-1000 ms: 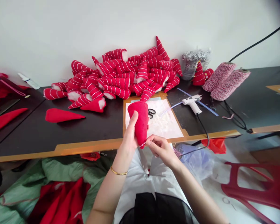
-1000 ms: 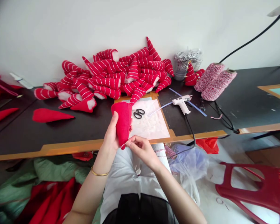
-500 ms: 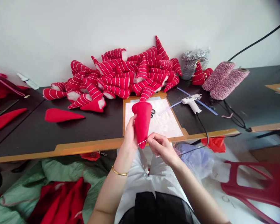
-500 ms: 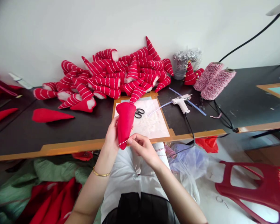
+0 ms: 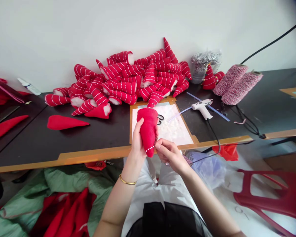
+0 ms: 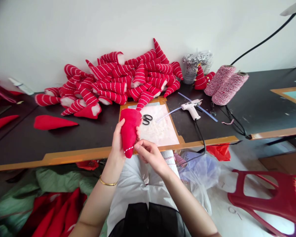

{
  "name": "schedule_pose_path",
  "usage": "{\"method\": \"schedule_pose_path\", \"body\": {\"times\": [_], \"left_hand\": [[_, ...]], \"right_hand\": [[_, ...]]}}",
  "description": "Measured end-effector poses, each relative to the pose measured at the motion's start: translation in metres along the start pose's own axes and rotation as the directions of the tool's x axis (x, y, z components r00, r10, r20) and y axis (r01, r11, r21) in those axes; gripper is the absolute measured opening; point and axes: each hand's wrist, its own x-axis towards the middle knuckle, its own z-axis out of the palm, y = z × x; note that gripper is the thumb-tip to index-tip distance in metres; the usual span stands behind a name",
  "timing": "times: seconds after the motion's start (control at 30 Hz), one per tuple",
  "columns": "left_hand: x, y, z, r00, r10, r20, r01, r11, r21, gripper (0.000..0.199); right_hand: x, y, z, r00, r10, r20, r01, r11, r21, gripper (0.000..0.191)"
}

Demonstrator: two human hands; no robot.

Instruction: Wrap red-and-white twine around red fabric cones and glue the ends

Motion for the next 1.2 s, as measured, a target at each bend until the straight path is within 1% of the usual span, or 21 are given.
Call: {"method": "schedule_pose_path", "body": {"times": [0.07, 0.17, 0.3, 0.4, 0.47, 0.53, 0.63, 0.7, 0.8, 0.83, 0.9, 1.0, 1.1, 1.2], "left_hand": [[0.002, -0.0012, -0.0006, 1.0, -0.012, -0.019, 0.012, 1.0, -0.015, 0.048], [0.0046, -0.0041, -0.0007, 0.998, 0.011, -0.064, -0.012, 1.0, -0.018, 0.047], [0.0065, -0.0045, -0.0028, 0.999, -0.006, -0.045, 0.005, 1.0, -0.016, 0.037], [0.006, -0.0014, -0.0051, 0.998, -0.003, -0.061, 0.002, 1.0, -0.026, 0.038], [0.0039, -0.0001, -0.0053, 0.997, 0.02, -0.077, -0.022, 1.0, -0.021, 0.047], [0.0013, -0.0008, -0.0047, 0.994, 0.055, -0.089, -0.053, 0.998, 0.022, 0.054], [-0.0015, -0.0036, -0.0038, 0.991, 0.105, -0.082, -0.097, 0.991, 0.096, 0.047], [-0.0016, -0.0043, -0.0039, 0.994, 0.089, -0.06, -0.083, 0.993, 0.085, 0.044], [0.0006, -0.0028, -0.0045, 1.0, 0.006, -0.015, -0.006, 1.0, 0.028, 0.047], [0.0018, -0.0023, -0.0047, 1.0, -0.004, -0.008, 0.005, 1.0, 0.014, 0.047], [0.0041, -0.0023, -0.0049, 1.0, 0.011, -0.024, -0.011, 1.0, -0.012, 0.045], [0.0063, -0.0041, -0.0046, 0.996, 0.047, -0.077, -0.049, 0.998, -0.033, 0.038], [0.0061, -0.0048, -0.0045, 0.994, 0.044, -0.101, -0.046, 0.999, -0.024, 0.031], [0.0041, -0.004, -0.0048, 0.994, 0.047, -0.1, -0.049, 0.999, -0.018, 0.036]], "right_hand": [[0.0006, -0.0004, 0.0004, 1.0, -0.007, 0.005, 0.007, 1.0, 0.01, 0.034], [0.0009, -0.0014, 0.0012, 1.0, -0.009, 0.009, 0.009, 1.0, 0.011, 0.034], [0.0001, -0.0035, 0.001, 1.0, -0.008, -0.02, 0.008, 1.0, 0.007, 0.033], [0.0001, -0.0033, -0.0001, 0.999, -0.012, -0.034, 0.011, 1.0, -0.02, 0.033], [0.0009, -0.0017, -0.0006, 0.999, -0.016, -0.031, 0.015, 0.999, -0.048, 0.034], [0.0019, 0.0003, -0.0007, 1.0, -0.019, -0.019, 0.018, 0.998, -0.062, 0.034], [0.0027, 0.0017, -0.0002, 1.0, -0.018, 0.004, 0.018, 0.999, -0.052, 0.034], [0.0026, 0.0012, 0.0, 1.0, -0.014, 0.006, 0.014, 1.0, -0.025, 0.034], [0.0024, 0.0, -0.0001, 1.0, -0.002, -0.008, 0.002, 1.0, 0.007, 0.034], [0.0024, -0.0003, -0.0003, 1.0, 0.001, -0.012, -0.001, 1.0, 0.01, 0.034], [0.0025, -0.0009, -0.0008, 1.0, 0.001, -0.018, -0.001, 1.0, 0.009, 0.035], [0.0022, -0.0026, -0.0011, 1.0, -0.004, -0.031, 0.004, 1.0, -0.004, 0.034], [0.0015, -0.0054, -0.0008, 0.999, -0.009, -0.046, 0.008, 1.0, -0.014, 0.034], [0.0018, -0.0063, -0.0004, 0.998, -0.026, -0.052, 0.024, 0.999, -0.026, 0.035]]}}
